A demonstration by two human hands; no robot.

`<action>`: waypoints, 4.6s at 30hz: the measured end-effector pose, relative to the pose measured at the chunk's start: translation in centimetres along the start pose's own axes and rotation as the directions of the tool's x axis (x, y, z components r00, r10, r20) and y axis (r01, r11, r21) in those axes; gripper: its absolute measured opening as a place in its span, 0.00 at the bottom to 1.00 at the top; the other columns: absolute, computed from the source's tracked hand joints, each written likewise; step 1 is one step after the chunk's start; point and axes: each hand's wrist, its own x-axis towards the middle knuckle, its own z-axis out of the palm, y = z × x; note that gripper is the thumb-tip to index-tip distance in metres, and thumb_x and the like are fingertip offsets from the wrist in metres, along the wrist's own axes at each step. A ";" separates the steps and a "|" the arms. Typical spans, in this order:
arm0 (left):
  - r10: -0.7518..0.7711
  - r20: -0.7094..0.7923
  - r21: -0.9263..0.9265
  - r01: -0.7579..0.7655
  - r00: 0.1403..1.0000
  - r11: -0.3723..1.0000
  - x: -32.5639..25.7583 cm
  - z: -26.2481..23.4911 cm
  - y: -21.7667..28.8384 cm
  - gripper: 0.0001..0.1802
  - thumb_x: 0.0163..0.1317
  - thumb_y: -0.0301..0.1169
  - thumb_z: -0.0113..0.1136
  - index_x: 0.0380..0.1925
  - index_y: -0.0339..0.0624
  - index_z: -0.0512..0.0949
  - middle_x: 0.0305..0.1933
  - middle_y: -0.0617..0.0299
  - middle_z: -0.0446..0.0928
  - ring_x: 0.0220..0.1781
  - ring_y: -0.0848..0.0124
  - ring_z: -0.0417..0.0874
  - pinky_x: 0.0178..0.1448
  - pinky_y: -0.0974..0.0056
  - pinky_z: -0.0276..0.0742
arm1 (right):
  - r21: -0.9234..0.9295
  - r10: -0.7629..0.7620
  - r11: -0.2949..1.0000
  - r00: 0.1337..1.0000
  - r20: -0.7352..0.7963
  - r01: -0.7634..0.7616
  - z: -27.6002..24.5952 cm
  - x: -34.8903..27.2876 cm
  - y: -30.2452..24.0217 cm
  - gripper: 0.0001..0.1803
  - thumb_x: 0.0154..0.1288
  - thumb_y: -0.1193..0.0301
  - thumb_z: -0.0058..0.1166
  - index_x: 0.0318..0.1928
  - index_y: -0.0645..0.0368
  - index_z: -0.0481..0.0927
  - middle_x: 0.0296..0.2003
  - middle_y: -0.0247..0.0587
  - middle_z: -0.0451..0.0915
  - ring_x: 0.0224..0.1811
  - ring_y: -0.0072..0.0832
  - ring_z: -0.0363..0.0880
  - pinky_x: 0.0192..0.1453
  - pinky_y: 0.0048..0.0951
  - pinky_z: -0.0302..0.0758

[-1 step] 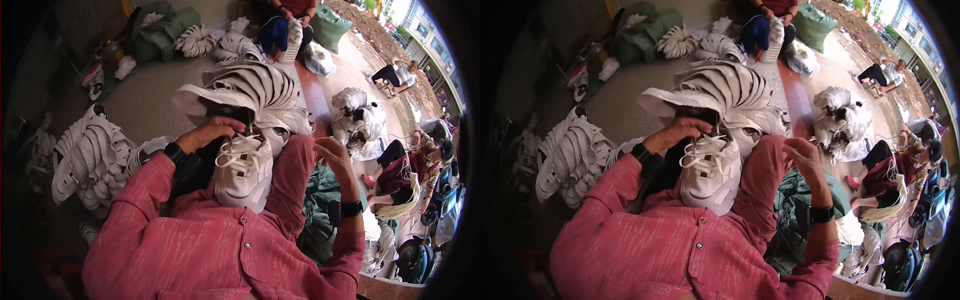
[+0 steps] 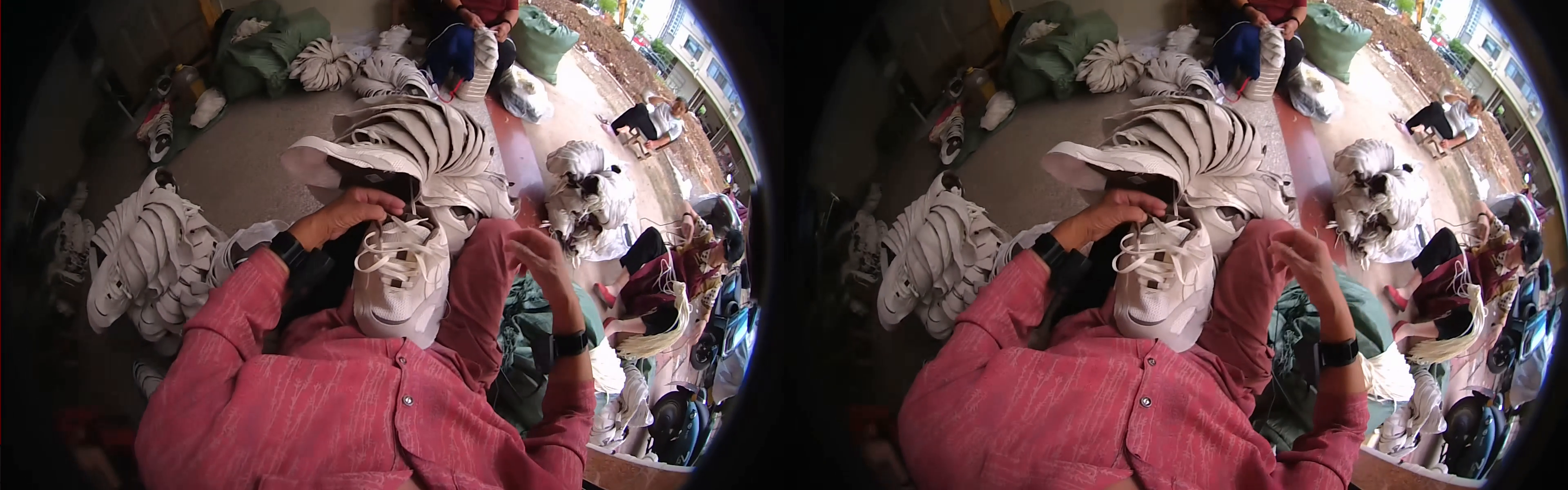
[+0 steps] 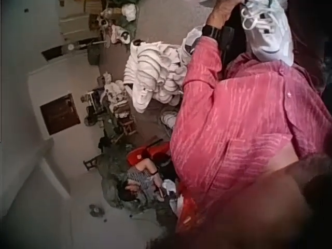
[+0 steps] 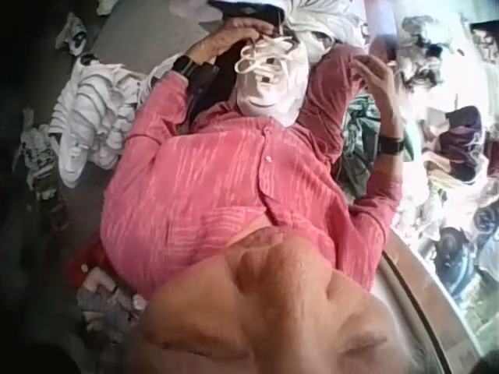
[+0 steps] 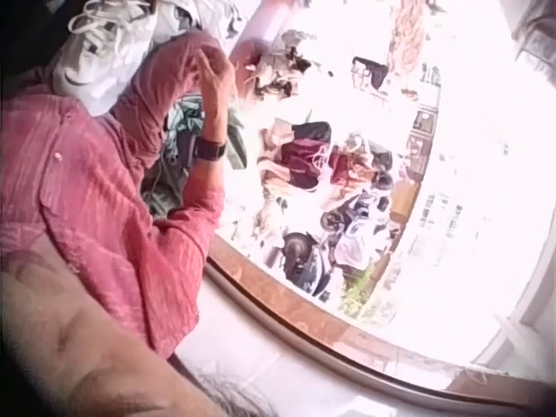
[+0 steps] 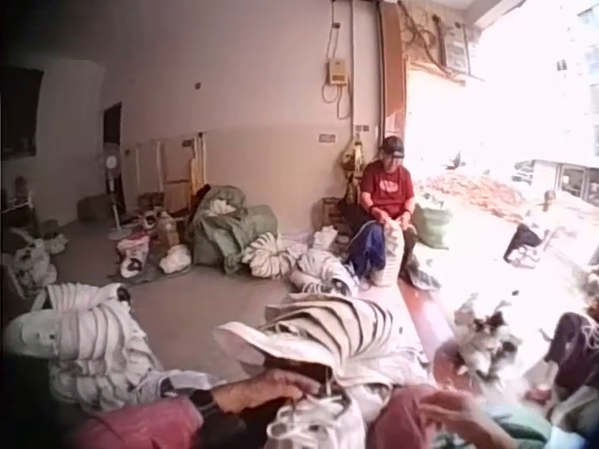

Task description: The recorder is threading laces into a white sneaker while sitting among piles of shoe components.

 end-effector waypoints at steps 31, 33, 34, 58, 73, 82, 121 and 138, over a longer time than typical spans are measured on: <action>0.433 0.164 0.652 -0.427 0.886 0.627 0.3 6.0 1.8 0.07 0.48 0.25 0.65 0.30 0.40 0.80 0.37 0.61 0.79 0.44 0.63 0.78 0.52 0.63 0.73 | -0.056 -0.285 0.956 0.957 0.058 0.288 11.9 1.8 2.2 0.10 0.64 0.80 0.56 0.45 0.64 0.74 0.35 0.37 0.78 0.36 0.20 0.78 0.39 0.21 0.74; 0.458 0.170 0.662 -0.445 0.873 0.603 0.4 6.0 1.8 0.07 0.47 0.25 0.66 0.28 0.40 0.79 0.36 0.60 0.78 0.43 0.62 0.79 0.51 0.62 0.74 | -0.125 -0.292 0.945 0.953 0.088 0.301 11.8 2.0 1.9 0.09 0.63 0.80 0.56 0.44 0.63 0.74 0.34 0.38 0.78 0.35 0.21 0.78 0.38 0.22 0.74; 0.455 0.170 0.661 -0.444 0.874 0.605 0.5 5.9 1.6 0.07 0.47 0.25 0.66 0.28 0.40 0.79 0.36 0.60 0.78 0.43 0.62 0.79 0.51 0.62 0.74 | -0.153 -0.301 0.937 0.949 0.099 0.313 11.7 2.0 1.5 0.09 0.63 0.79 0.56 0.43 0.63 0.75 0.33 0.40 0.77 0.33 0.22 0.78 0.37 0.23 0.74; 0.637 0.298 0.767 -0.576 0.711 0.284 0.1 7.3 1.4 0.10 0.45 0.23 0.67 0.29 0.42 0.77 0.34 0.60 0.79 0.37 0.60 0.81 0.41 0.61 0.78 | -0.203 -0.338 0.912 0.933 0.125 0.357 11.5 1.8 0.2 0.08 0.62 0.73 0.51 0.38 0.66 0.74 0.29 0.51 0.75 0.34 0.45 0.77 0.39 0.38 0.73; 0.407 0.406 0.724 -0.560 0.819 0.404 1.0 6.3 1.9 0.07 0.50 0.24 0.64 0.30 0.38 0.76 0.36 0.57 0.73 0.42 0.57 0.74 0.48 0.60 0.71 | -0.374 -0.460 0.790 0.873 0.162 0.485 12.3 3.0 1.7 0.12 0.63 0.66 0.49 0.35 0.64 0.74 0.32 0.51 0.75 0.35 0.51 0.76 0.39 0.46 0.72; -0.058 0.452 0.711 -0.321 0.890 0.626 3.8 5.0 2.1 0.08 0.61 0.32 0.55 0.31 0.38 0.77 0.38 0.59 0.71 0.46 0.64 0.72 0.53 0.62 0.67 | -0.087 -0.271 0.956 0.956 0.110 0.281 12.0 2.7 1.9 0.16 0.65 0.64 0.47 0.29 0.68 0.74 0.26 0.59 0.76 0.28 0.50 0.75 0.36 0.45 0.71; -0.116 0.311 0.494 -0.057 0.943 0.867 -3.5 3.1 6.0 0.10 0.61 0.30 0.66 0.41 0.41 0.77 0.32 0.69 0.77 0.33 0.82 0.74 0.38 0.74 0.71 | -0.336 0.040 0.896 0.702 0.711 0.290 5.8 3.6 -4.4 0.11 0.64 0.66 0.54 0.35 0.63 0.78 0.23 0.42 0.78 0.27 0.32 0.79 0.30 0.33 0.73; 0.050 0.546 0.677 -0.476 0.836 0.562 -2.3 2.5 4.7 0.15 0.47 0.34 0.74 0.33 0.39 0.82 0.33 0.59 0.77 0.38 0.69 0.80 0.45 0.67 0.75 | -0.299 -0.359 0.921 0.244 -0.901 0.250 -30.8 -6.7 -30.1 0.45 0.62 0.75 0.49 0.71 0.62 0.34 0.45 0.64 0.75 0.30 0.40 0.84 0.26 0.36 0.82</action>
